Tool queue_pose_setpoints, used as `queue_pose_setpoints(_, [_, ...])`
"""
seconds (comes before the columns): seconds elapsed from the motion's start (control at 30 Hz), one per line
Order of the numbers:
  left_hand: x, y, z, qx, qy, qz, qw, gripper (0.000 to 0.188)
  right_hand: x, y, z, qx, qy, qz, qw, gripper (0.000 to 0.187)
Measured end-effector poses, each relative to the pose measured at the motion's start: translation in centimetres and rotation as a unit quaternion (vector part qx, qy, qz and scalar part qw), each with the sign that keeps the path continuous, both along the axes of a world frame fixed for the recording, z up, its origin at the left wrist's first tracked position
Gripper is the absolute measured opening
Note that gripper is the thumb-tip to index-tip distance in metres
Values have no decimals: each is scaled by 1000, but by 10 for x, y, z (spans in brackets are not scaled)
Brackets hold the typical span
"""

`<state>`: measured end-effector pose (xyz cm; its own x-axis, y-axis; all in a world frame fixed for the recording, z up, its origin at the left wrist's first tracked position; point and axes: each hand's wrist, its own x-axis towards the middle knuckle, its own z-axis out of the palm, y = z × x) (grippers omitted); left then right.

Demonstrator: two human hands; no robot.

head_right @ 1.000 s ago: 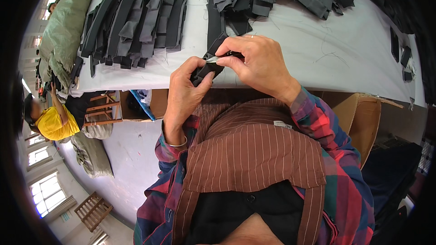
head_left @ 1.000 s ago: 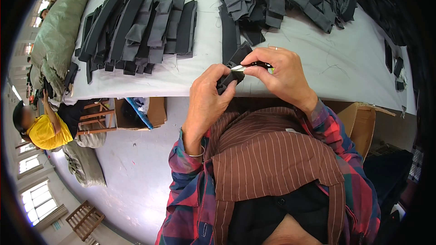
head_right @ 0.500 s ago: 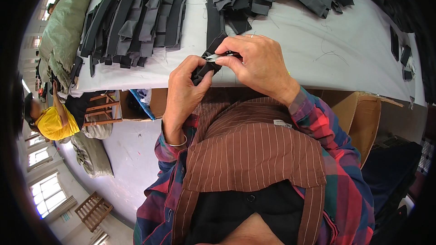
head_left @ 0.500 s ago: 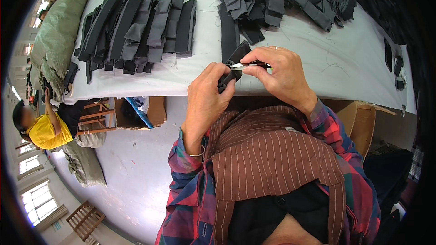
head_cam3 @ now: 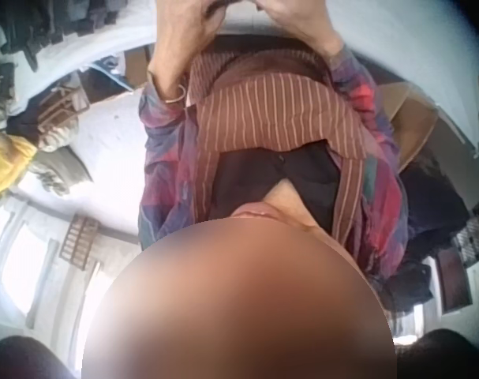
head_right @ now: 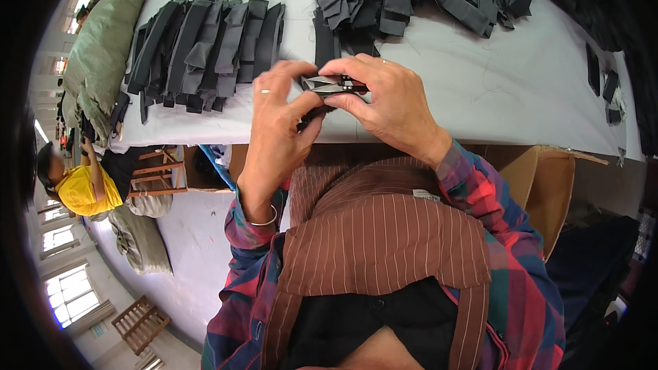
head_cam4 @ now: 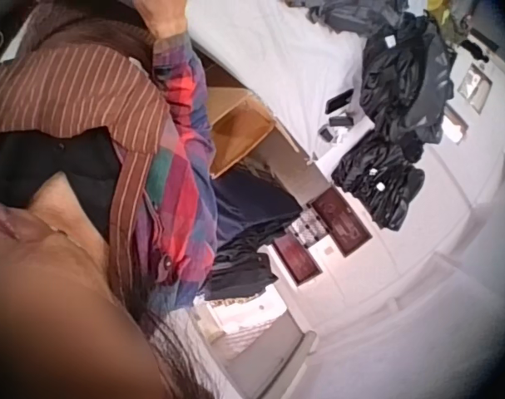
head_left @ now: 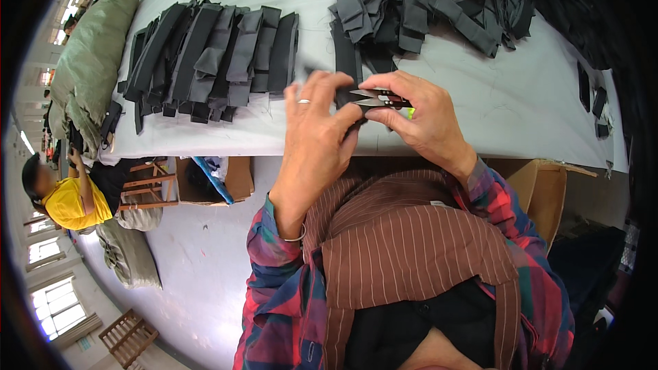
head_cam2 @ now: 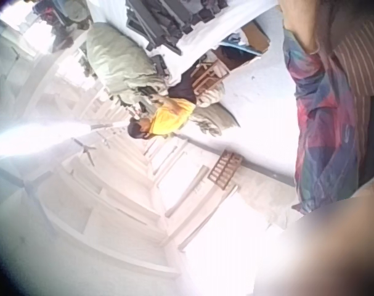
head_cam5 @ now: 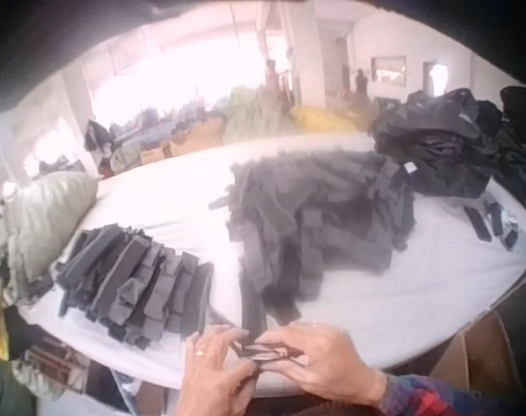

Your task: Trim excess threads and fabric edges from black straps using thread snips.

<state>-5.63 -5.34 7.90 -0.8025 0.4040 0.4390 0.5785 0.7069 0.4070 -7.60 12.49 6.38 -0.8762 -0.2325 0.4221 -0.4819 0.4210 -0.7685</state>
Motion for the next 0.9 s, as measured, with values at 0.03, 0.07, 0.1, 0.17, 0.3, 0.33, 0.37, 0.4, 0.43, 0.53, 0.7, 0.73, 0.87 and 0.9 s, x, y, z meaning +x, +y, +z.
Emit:
queue_pose_setpoints(0.03, [-2,1,6,-52,54,37,996,19,-1,2,-5,-30,-28,15,999,18])
queue_pose_setpoints(0.07, [-7,-1,-1,-9,63,55,996,22,-3,3,-9,-59,-56,30,996,19])
queue_pose_setpoints(0.1, [-6,-2,-7,-10,65,54,996,22,-3,5,-12,-60,-53,29,996,19])
queue_pose_setpoints(0.17, [-5,1,-20,207,-88,89,970,26,-3,7,-17,-27,-103,30,994,19])
queue_pose_setpoints(0.3, [-5,8,-47,241,49,107,963,30,-5,5,-20,-16,-109,21,994,20])
queue_pose_setpoints(0.33, [-5,9,-51,242,67,114,961,32,-5,4,-18,-44,-110,14,993,21])
queue_pose_setpoints(0.37, [-4,10,-55,241,68,114,961,32,-5,3,-15,-72,-111,7,991,22])
queue_pose_setpoints(0.4, [-3,11,-59,246,78,128,958,32,-5,3,-12,-73,-111,7,991,22])
queue_pose_setpoints(0.43, [-3,12,-61,250,88,142,954,33,-4,3,-8,-54,-98,3,994,23])
queue_pose_setpoints(0.53, [-3,13,-61,255,98,151,950,33,-1,3,-3,7,-58,3,998,23])
queue_pose_setpoints(0.7, [-2,11,-62,253,124,166,945,31,0,-1,-5,51,33,-16,998,17])
queue_pose_setpoints(0.73, [-2,12,-61,254,130,165,944,32,1,-1,-4,57,29,-24,998,16])
queue_pose_setpoints(0.87, [1,12,-62,253,141,164,943,32,3,-1,1,106,36,-38,993,17])
queue_pose_setpoints(0.9, [2,12,-62,253,144,163,943,32,2,-2,2,106,38,-38,993,17])
